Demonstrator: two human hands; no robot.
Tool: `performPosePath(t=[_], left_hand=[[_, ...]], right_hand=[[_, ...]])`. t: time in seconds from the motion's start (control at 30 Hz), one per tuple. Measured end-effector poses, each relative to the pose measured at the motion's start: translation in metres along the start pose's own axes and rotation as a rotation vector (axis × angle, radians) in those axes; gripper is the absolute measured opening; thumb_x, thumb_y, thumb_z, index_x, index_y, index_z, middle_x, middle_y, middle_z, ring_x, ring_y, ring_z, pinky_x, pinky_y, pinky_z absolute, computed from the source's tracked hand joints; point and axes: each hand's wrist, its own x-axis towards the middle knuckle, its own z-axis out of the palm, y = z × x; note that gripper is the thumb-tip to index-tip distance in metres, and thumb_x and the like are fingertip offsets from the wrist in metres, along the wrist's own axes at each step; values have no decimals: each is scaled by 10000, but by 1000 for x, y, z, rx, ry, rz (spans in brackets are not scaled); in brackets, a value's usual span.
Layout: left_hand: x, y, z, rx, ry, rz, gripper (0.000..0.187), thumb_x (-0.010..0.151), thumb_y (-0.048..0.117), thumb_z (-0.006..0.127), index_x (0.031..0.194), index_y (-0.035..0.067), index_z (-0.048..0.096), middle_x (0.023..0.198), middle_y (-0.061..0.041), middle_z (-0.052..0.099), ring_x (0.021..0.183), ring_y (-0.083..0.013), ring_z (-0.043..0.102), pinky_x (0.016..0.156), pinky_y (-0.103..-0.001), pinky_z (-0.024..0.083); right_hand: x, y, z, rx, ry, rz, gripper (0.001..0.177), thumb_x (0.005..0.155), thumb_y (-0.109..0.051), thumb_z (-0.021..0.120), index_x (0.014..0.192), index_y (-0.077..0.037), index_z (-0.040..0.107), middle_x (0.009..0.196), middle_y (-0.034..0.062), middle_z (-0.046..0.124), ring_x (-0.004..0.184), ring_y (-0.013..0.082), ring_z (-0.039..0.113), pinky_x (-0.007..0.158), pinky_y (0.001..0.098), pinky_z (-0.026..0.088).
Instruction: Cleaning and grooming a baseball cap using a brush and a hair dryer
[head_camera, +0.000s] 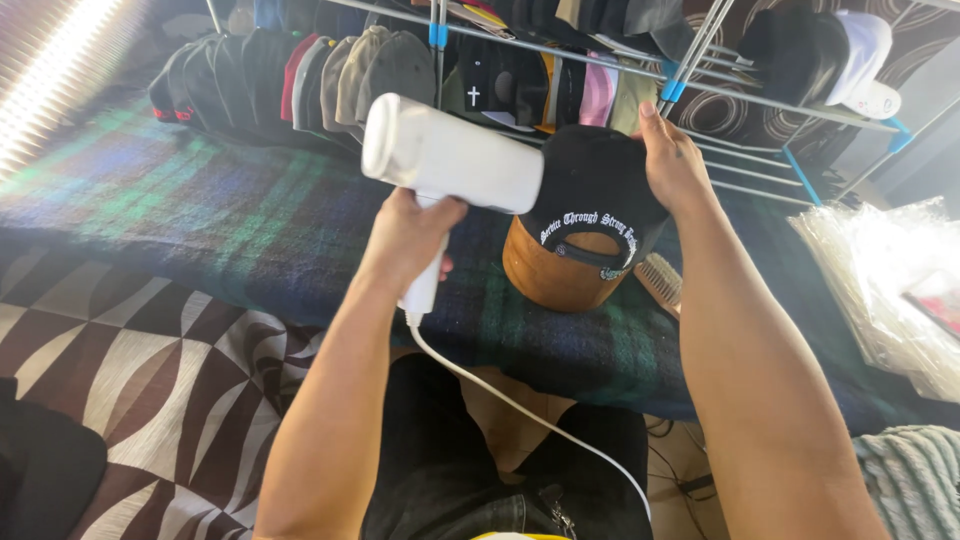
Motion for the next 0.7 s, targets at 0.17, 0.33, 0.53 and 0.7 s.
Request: performPosePath(t=[0.17, 0.33, 0.53, 0.7], left_hand=[[-36, 7, 33, 26, 41, 30, 399, 782, 309, 711, 999, 3, 577, 614, -164, 665, 408, -270, 668, 359, -386, 597], [-33, -52, 69, 131, 178, 302, 397, 817, 323, 701, 1036, -7, 729, 839, -287, 717, 912, -488, 684, 637, -626, 454], [-34, -105, 81, 116, 126, 878, 407, 906, 94, 613, 1308, 39, 593, 1269, -172, 606, 1197, -349, 588, 997, -441, 551], [-43, -113, 76, 59, 32, 786, 254, 908, 100, 546, 1153, 52, 593, 921, -62, 569, 845, -186, 547, 752, -347, 560]], right_hand=[[1, -1, -1, -4, -3, -1, 830, 1028, -781, 208, 1261, -134, 673, 1348, 235, 613, 1367, 436, 460, 1158, 550, 338], [6, 2, 1, 5, -9, -8, 838, 1020, -804, 215, 1248, -142, 674, 1336, 233, 620, 1361, 447, 463, 1148, 555, 347], [11, -1, 3, -15, -36, 109, 959, 811, -848, 132, 1230, -165, 659, 1227, 135, 629, 1190, 330, 548, 973, 468, 387], [8, -5, 0, -7, -36, 91, 930, 841, -819, 147, 1236, -145, 654, 1318, 127, 610, 1243, 338, 527, 1003, 471, 369]])
